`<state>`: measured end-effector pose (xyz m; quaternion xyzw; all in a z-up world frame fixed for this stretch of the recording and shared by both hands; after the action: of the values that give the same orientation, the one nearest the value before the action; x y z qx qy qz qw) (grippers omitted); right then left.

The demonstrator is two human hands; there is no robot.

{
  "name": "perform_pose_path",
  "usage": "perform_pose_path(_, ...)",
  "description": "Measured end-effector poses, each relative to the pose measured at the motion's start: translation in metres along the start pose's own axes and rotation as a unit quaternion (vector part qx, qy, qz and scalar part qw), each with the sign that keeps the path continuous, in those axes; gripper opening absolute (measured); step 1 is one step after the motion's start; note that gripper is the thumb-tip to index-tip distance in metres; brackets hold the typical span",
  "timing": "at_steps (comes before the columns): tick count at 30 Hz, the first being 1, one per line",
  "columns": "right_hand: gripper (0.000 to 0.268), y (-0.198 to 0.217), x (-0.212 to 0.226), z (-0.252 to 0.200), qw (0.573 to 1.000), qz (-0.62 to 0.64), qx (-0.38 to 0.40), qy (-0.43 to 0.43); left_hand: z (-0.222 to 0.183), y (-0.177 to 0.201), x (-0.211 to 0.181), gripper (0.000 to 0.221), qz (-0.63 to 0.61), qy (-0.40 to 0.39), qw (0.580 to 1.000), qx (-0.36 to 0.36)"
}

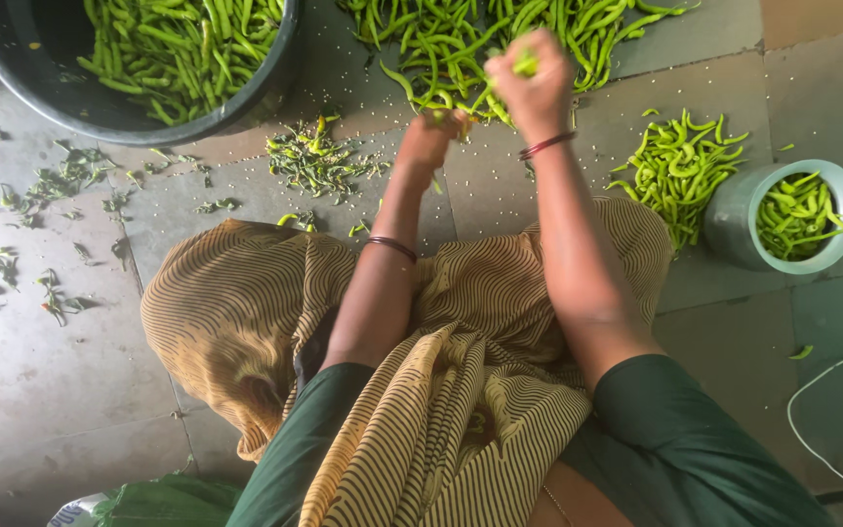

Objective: The person sits on the floor and repeatedly picks up green chilies, snaps off the stems with their hands, and places the trimmed chilies into a metal container. The stems and seeds are discarded onto the floor.

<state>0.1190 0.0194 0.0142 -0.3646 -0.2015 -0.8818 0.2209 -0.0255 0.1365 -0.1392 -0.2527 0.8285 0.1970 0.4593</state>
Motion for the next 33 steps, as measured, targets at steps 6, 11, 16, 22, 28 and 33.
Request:
perform_pose_path(6,0.025,-0.026,-0.024,-0.032,0.863,0.247,0.137,-0.419,0.000,0.002,-0.010,0.041,-0.274,0.098,0.950,0.116)
perform_pose_path(11,0.022,-0.068,-0.020,-0.046,0.843,0.282,0.198,-0.412,-0.007,-0.007,-0.011,0.040,-0.292,0.107,0.941,0.130)
perform_pose_path(16,0.021,-0.059,-0.048,-0.049,0.858,0.270,0.119,-0.420,-0.007,-0.016,-0.007,0.045,-0.325,0.160,0.923,0.127)
perform_pose_path(22,0.024,0.071,-0.141,-0.048,0.836,0.273,-0.151,-0.452,-0.007,0.019,-0.007,0.039,-0.070,0.089,0.993,-0.043)
perform_pose_path(28,0.038,0.095,-0.229,-0.093,0.945,-0.143,0.090,-0.279,-0.002,-0.010,0.007,0.024,0.358,0.029,0.929,-0.091)
perform_pose_path(33,0.018,0.048,-0.248,-0.115,0.855,-0.419,0.236,-0.194,-0.006,-0.030,0.075,0.029,0.525,0.119,0.842,-0.027)
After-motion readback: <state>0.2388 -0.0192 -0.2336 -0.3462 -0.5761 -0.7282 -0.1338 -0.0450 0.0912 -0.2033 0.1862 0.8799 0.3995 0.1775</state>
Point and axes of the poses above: each hand's wrist, its own z-axis towards the middle knuckle, its own y-axis out of the back of the hand, x = y × z, the point moved 9 cm from there along z, towards the middle knuckle, and after that the axes turned 12 degrees about y, right-handed, at the moved point
